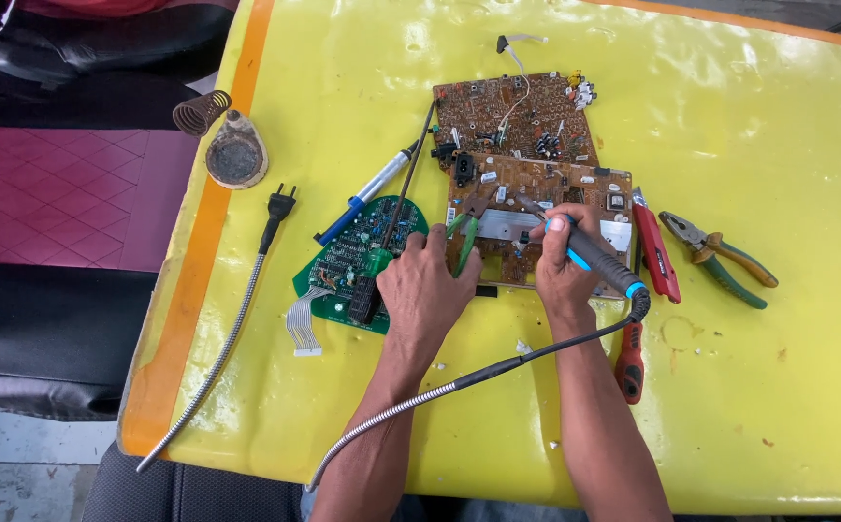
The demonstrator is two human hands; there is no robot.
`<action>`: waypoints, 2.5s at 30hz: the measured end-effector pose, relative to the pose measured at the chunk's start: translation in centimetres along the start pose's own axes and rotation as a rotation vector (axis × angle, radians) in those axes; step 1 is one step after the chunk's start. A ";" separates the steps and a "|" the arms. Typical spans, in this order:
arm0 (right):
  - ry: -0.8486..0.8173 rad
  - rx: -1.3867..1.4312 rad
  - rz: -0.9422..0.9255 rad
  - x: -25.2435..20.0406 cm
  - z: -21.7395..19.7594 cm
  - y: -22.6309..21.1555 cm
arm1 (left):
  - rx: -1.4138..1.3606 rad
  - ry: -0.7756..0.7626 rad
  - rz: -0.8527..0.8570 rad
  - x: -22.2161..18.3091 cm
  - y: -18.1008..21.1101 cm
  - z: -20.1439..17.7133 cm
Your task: A person is repairing or disassembling electronic circuit boards using a soldering iron, pliers, and a utility knife on a workbench.
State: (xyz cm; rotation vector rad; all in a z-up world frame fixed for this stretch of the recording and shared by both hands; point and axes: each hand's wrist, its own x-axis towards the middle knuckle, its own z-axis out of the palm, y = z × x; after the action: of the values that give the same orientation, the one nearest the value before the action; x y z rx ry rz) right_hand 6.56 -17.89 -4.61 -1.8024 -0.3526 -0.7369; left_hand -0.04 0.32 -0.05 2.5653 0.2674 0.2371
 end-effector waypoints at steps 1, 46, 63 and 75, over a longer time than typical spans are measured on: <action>0.000 0.002 0.001 0.0 0.1 0.1 | 0.002 0.000 -0.001 0.1 -0.1 0.1; 0.011 -0.039 0.007 -0.2 0.2 -0.1 | 0.026 0.016 -0.005 -0.1 0.0 0.5; 0.001 -0.036 0.016 -0.1 -0.1 -0.4 | 0.017 -0.017 -0.023 -0.1 0.0 0.4; 0.040 -0.046 -0.104 1.2 0.3 -4.7 | -0.145 0.321 -0.212 0.9 -1.9 -5.5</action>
State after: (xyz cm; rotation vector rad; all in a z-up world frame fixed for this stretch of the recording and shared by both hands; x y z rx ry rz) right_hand 4.93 -16.04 -0.36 -1.8208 -0.4082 -0.8584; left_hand -0.63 4.89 3.58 2.3267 0.6142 0.5675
